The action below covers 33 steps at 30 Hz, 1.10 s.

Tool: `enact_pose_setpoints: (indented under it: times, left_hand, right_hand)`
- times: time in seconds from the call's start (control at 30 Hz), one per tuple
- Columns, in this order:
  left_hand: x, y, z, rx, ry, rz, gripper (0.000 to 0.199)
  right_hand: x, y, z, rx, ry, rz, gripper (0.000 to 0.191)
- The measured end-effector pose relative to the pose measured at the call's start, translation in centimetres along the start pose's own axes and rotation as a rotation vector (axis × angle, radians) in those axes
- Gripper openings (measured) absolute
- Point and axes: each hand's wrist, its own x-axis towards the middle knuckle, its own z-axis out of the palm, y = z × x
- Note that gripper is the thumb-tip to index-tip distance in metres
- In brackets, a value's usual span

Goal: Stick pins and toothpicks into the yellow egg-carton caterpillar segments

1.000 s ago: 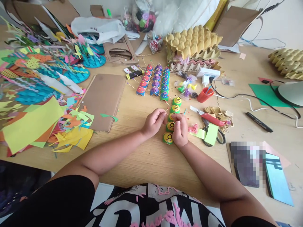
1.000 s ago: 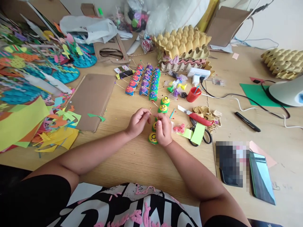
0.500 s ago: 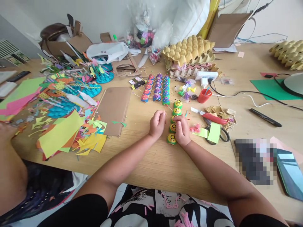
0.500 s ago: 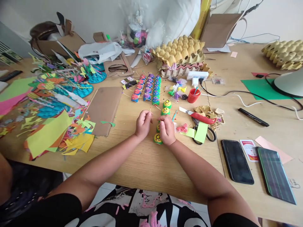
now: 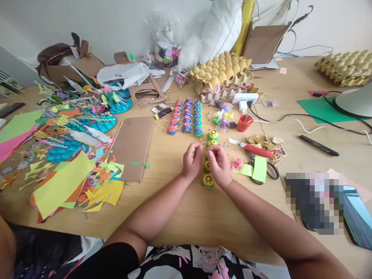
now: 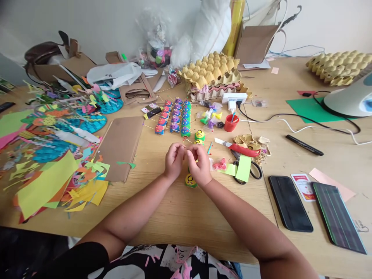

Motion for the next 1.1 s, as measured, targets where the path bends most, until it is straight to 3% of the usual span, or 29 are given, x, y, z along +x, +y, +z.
enact_pose_setpoints:
  times: [0.07,0.17,0.37,0.67,0.83,0.9,1.03,1.1]
  left_hand:
    - [-0.1,-0.1,-0.2,0.016,-0.039,0.053,0.030]
    - [-0.1,0.0,-0.7,0.057,-0.067,0.145,0.023]
    - [0.0,0.6,-0.7,0.094,-0.063,0.247,0.018]
    - [-0.1,0.9,-0.7,0.169,-0.130,0.282,0.019]
    - [0.6,1.2,-0.8,0.238,-0.099,0.445,0.015]
    - [0.9,1.0,-0.7,0.188,-0.082,0.390,0.017]
    - [1.3,0.3,-0.5,-0.067,0.029,0.037,0.033]
    - [1.5,0.1,-0.4,-0.155,0.085,-0.062,0.037]
  right_hand:
    - [0.6,-0.6,0.7,0.128,0.047,0.127,0.021]
    - [1.0,-1.3,1.1,0.207,0.057,0.189,0.033]
    - [1.4,-1.1,0.0,0.176,-0.025,0.242,0.038]
    - [1.7,-0.7,0.0,0.236,0.031,0.277,0.034]
    - [2.0,-0.7,-0.5,0.221,-0.029,0.266,0.033]
    - [2.0,-0.6,-0.7,0.158,-0.049,0.246,0.036]
    - [1.6,-0.3,-0.7,0.084,0.021,0.167,0.041]
    - [1.6,-0.5,-0.8,0.035,0.069,0.130,0.040]
